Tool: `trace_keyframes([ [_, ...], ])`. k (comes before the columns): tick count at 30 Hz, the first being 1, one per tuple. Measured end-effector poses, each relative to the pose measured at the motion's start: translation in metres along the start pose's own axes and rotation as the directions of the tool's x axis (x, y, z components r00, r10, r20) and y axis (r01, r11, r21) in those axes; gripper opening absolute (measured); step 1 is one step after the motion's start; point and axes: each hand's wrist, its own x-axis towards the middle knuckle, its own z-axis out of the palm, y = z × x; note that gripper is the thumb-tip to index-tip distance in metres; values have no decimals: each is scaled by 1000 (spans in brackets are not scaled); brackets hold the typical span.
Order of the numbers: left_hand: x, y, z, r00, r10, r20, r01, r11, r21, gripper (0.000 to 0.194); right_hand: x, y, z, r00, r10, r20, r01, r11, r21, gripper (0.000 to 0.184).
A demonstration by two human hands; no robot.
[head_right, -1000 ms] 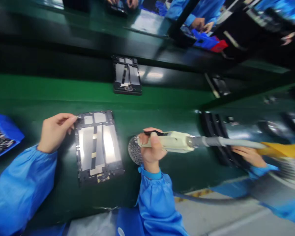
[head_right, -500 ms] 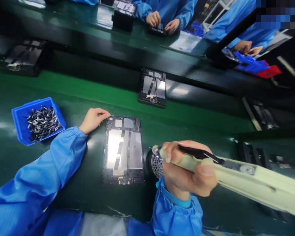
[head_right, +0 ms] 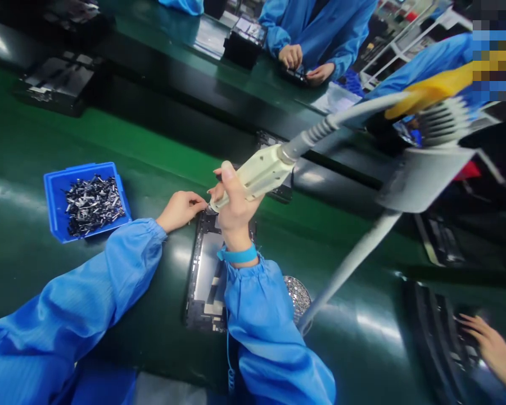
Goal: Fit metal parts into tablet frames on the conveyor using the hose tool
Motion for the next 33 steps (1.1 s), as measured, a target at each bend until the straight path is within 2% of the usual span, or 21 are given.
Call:
trace_keyframes([
  [6, -1, 4, 2, 999, -6, 33, 3, 996, 84, 22, -2, 19, 0, 999, 38, 15, -38, 999, -39, 26],
  [11, -4, 8, 1, 999, -5, 40, 1, 995, 103, 23, -6, 23, 0, 999, -20, 50, 25, 995, -92, 29],
  [16, -3, 9, 1, 999, -7, 42, 3, 995, 95, 23, -6, 26, 1, 998, -57, 39, 61, 991, -115, 30],
  [21, -2, 5, 2, 999, -10, 35, 7, 996, 89, 21, -5, 28, -1, 999, -37, 34, 41, 993, -113, 30],
  [26, -2, 2, 2, 998, -52, 24, 49, 995, 87, 20, -7, 30, 1, 999, 39, 27, -36, 996, -78, 31],
  [29, 0, 3, 0, 999, -43, 17, 40, 990, 137, 18, -5, 18, 1, 999, 42, 29, -42, 999, 8, 35],
  [33, -7, 12, -7, 999, -34, -31, 41, 969, 244, 16, -1, -24, -9, 994, -98, 44, 87, 976, 201, 40],
])
